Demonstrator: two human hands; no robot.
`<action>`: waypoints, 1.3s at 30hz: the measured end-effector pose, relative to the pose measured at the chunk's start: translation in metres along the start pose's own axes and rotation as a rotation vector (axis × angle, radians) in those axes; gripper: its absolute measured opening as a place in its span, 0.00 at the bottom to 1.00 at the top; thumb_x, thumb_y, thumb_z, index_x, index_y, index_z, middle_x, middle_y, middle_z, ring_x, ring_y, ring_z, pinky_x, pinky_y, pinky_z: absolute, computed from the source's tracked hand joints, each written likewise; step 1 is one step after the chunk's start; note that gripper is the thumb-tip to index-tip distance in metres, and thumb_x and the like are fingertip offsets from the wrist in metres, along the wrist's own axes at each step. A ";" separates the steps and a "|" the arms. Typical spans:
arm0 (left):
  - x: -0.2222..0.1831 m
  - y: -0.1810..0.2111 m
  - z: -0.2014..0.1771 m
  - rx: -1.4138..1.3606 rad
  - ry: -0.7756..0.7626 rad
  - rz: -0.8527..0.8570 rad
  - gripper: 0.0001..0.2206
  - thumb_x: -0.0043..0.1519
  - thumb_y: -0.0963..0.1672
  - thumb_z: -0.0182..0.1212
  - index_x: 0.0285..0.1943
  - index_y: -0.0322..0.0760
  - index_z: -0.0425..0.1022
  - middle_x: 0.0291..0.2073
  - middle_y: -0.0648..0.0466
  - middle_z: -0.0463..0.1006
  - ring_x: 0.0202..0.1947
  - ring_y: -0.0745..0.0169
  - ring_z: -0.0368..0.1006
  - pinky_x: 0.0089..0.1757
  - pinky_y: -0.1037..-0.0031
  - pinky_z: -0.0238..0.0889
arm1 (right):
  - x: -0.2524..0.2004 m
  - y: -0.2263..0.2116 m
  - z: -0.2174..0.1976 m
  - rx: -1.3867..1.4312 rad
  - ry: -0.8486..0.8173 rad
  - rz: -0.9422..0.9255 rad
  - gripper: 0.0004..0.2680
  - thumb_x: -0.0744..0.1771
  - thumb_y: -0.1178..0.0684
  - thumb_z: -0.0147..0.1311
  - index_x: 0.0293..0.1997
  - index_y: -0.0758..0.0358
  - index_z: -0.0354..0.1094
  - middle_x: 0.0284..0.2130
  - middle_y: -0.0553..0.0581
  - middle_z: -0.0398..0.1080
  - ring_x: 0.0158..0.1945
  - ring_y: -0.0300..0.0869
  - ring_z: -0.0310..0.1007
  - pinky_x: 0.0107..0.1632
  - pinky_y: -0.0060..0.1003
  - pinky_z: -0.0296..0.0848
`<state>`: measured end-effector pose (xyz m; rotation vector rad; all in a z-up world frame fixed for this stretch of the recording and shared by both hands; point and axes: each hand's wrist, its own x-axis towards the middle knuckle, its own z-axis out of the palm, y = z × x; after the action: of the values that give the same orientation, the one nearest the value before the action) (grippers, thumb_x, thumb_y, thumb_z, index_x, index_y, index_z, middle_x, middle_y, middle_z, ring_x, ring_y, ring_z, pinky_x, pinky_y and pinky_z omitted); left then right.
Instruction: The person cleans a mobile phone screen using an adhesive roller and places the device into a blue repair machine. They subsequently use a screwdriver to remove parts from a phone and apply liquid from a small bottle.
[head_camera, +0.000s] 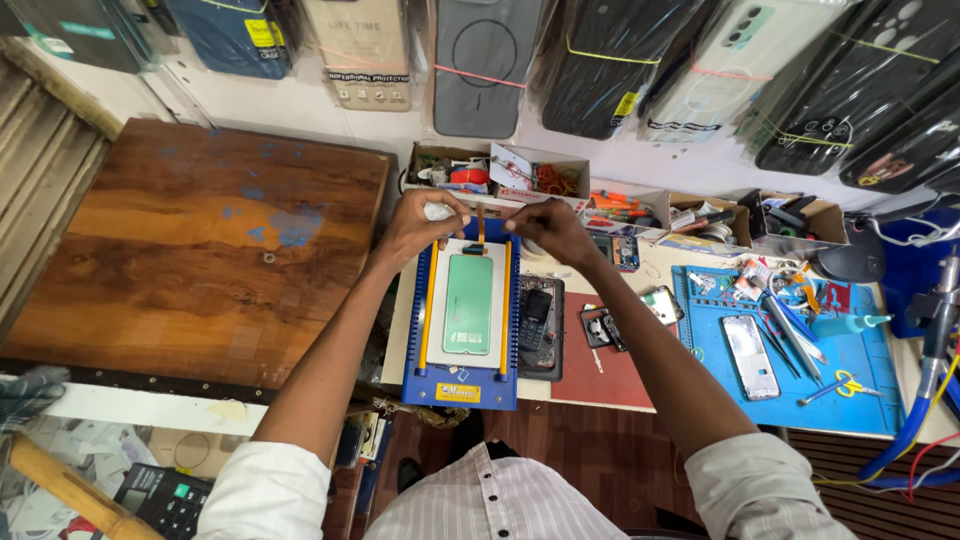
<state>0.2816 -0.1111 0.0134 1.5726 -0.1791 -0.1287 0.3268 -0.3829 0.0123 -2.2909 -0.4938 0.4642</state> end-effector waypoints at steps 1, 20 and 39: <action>0.001 -0.001 -0.001 -0.003 0.014 0.004 0.04 0.58 0.39 0.69 0.38 0.29 0.81 0.37 0.49 0.83 0.29 0.66 0.80 0.22 0.79 0.66 | 0.002 -0.003 0.004 -0.077 0.088 -0.112 0.10 0.68 0.49 0.61 0.49 0.60 0.80 0.31 0.63 0.77 0.30 0.46 0.71 0.36 0.39 0.70; -0.012 -0.063 -0.009 0.337 0.271 0.045 0.10 0.51 0.38 0.75 0.41 0.38 0.85 0.35 0.49 0.84 0.34 0.60 0.82 0.37 0.71 0.77 | 0.017 0.014 0.077 -0.098 0.265 -0.349 0.08 0.59 0.58 0.71 0.36 0.66 0.78 0.28 0.58 0.77 0.29 0.42 0.77 0.35 0.36 0.77; 0.009 -0.058 0.048 1.196 0.072 0.026 0.04 0.59 0.39 0.59 0.40 0.35 0.78 0.37 0.40 0.80 0.40 0.39 0.79 0.39 0.54 0.74 | 0.031 0.028 0.095 -0.286 0.496 -0.479 0.03 0.60 0.64 0.62 0.25 0.65 0.76 0.25 0.61 0.77 0.30 0.53 0.78 0.41 0.46 0.77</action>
<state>0.2827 -0.1597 -0.0451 2.7582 -0.2360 0.0851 0.3151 -0.3303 -0.0767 -2.3301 -0.8573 -0.4253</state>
